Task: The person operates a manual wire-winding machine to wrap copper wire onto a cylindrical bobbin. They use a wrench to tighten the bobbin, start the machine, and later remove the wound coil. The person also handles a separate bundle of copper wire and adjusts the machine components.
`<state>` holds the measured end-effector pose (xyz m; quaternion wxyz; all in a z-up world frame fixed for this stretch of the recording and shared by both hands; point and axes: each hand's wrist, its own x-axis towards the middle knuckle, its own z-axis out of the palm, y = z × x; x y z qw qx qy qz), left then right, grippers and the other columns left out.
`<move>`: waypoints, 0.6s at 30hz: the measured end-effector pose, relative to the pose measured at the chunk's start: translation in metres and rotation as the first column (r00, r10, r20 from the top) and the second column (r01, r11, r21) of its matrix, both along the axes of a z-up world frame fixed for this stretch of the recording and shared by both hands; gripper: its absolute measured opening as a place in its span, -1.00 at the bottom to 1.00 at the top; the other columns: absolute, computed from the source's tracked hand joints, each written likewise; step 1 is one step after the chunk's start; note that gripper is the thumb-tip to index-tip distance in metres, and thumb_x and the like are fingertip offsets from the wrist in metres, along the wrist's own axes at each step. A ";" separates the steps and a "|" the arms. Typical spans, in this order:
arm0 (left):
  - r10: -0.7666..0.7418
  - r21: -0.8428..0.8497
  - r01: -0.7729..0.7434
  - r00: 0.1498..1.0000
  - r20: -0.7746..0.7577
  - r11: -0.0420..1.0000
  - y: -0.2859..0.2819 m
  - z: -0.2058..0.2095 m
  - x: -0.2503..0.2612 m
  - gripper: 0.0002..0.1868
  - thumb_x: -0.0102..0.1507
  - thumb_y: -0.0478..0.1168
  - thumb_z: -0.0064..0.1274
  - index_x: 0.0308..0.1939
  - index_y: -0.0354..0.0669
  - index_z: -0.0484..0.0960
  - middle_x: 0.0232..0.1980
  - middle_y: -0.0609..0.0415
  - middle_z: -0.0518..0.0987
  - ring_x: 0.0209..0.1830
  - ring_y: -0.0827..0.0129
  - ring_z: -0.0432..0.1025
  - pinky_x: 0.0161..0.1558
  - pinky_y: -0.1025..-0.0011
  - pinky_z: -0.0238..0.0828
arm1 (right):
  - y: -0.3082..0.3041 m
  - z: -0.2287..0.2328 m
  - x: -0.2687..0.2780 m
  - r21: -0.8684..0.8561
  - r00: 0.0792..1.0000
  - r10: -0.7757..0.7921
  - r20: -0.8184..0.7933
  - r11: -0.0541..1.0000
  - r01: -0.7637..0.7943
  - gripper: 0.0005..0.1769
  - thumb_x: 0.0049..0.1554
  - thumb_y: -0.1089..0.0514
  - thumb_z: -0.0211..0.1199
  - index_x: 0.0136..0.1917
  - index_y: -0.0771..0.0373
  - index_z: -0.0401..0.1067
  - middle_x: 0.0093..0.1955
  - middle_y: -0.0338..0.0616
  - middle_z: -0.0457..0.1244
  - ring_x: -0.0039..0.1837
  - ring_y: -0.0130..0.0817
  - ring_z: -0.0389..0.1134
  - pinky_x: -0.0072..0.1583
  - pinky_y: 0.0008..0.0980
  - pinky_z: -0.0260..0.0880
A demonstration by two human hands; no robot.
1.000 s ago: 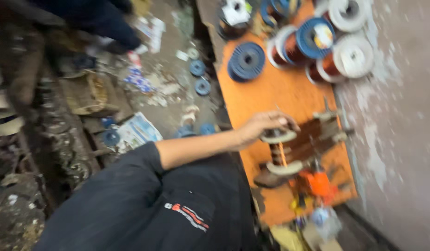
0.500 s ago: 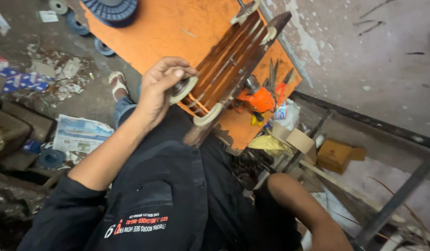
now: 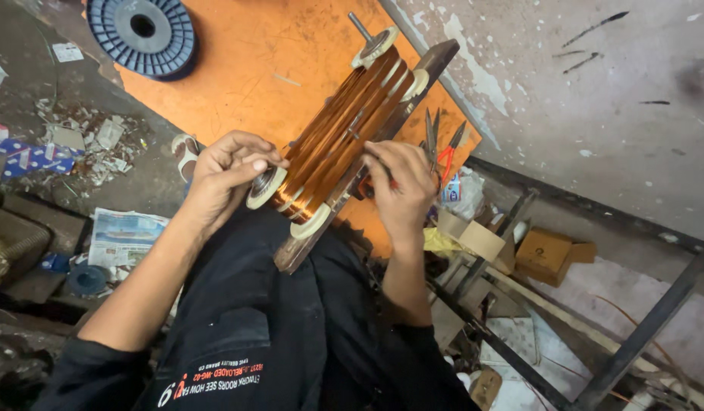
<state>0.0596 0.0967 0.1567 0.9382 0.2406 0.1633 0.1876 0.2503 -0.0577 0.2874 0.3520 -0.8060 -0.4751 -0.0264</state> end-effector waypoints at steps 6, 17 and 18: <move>-0.113 0.418 0.217 0.959 -0.261 0.882 0.037 0.034 0.012 -0.60 0.34 -0.17 0.12 0.22 -0.28 0.59 0.15 -0.03 0.64 0.22 0.21 0.52 0.20 0.31 0.45 | -0.050 -0.044 0.056 0.010 0.963 -0.256 -0.087 0.966 0.258 -0.81 0.20 0.32 0.40 0.10 0.25 0.60 0.08 -0.14 0.42 0.13 -0.31 0.45 0.20 -0.35 0.48; 0.028 0.926 0.351 0.936 -0.351 -0.136 0.049 0.100 0.099 -0.22 0.24 0.08 0.26 0.40 -0.30 0.42 0.42 -0.26 0.36 0.35 -0.14 0.27 0.27 0.07 0.22 | -0.244 -0.264 0.145 -0.276 0.887 -0.447 -0.119 0.873 0.403 -0.54 -0.02 0.37 0.48 0.17 0.35 0.51 0.21 0.08 0.28 0.27 -0.12 0.35 0.23 -0.26 0.41; 0.035 0.930 0.331 0.943 -0.330 -0.157 0.046 0.102 0.100 -0.29 0.26 0.05 0.25 0.39 -0.23 0.47 0.42 -0.23 0.37 0.35 -0.12 0.29 0.27 0.08 0.24 | -0.251 -0.274 0.137 -0.233 0.880 -0.462 -0.112 0.873 0.429 -0.56 -0.01 0.39 0.47 0.16 0.34 0.52 0.24 0.06 0.26 0.32 -0.11 0.33 0.27 -0.27 0.41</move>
